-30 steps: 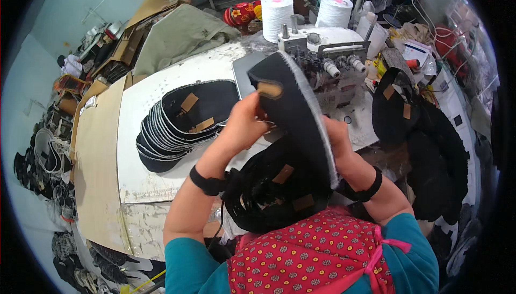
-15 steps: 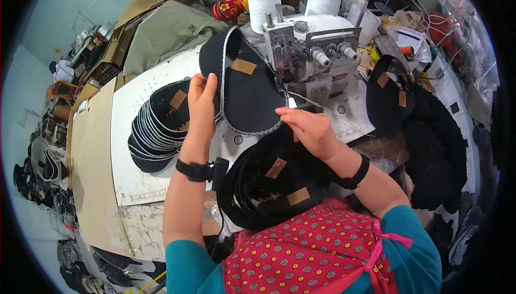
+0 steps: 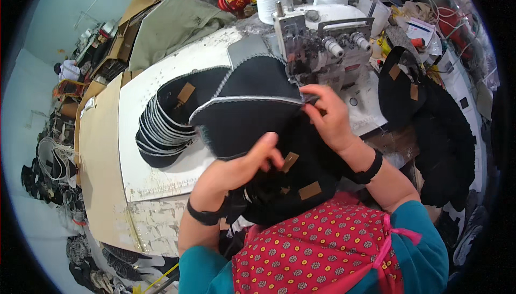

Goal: Stitching decorative patches and edges onto black shoe upper components using an overlock sewing machine.

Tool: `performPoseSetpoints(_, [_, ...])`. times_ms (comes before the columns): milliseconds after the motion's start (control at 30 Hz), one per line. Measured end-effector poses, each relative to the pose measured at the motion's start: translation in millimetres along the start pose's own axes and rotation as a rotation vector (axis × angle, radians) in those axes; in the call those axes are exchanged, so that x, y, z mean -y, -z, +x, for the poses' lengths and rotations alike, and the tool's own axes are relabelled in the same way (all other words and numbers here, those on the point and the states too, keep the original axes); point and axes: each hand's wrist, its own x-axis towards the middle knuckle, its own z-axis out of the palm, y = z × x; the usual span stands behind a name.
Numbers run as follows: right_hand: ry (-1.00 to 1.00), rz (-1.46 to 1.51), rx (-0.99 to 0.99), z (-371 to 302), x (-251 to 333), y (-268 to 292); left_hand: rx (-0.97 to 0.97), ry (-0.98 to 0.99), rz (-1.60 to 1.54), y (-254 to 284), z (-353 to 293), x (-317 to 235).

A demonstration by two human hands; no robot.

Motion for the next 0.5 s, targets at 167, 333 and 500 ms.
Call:
performPoseSetpoints(167, [0.006, -0.009, -0.021, -18, 5, 5, -0.176, -0.355, -0.004, 5, 31, 0])
performPoseSetpoints(333, [0.261, -0.294, 0.338, -24, 17, -3, -1.209, -0.798, 0.733, 56, 76, 6])
performPoseSetpoints(500, [0.303, -0.368, 0.511, -28, 32, 9, -0.633, -0.917, 1.518, 70, 104, 1])
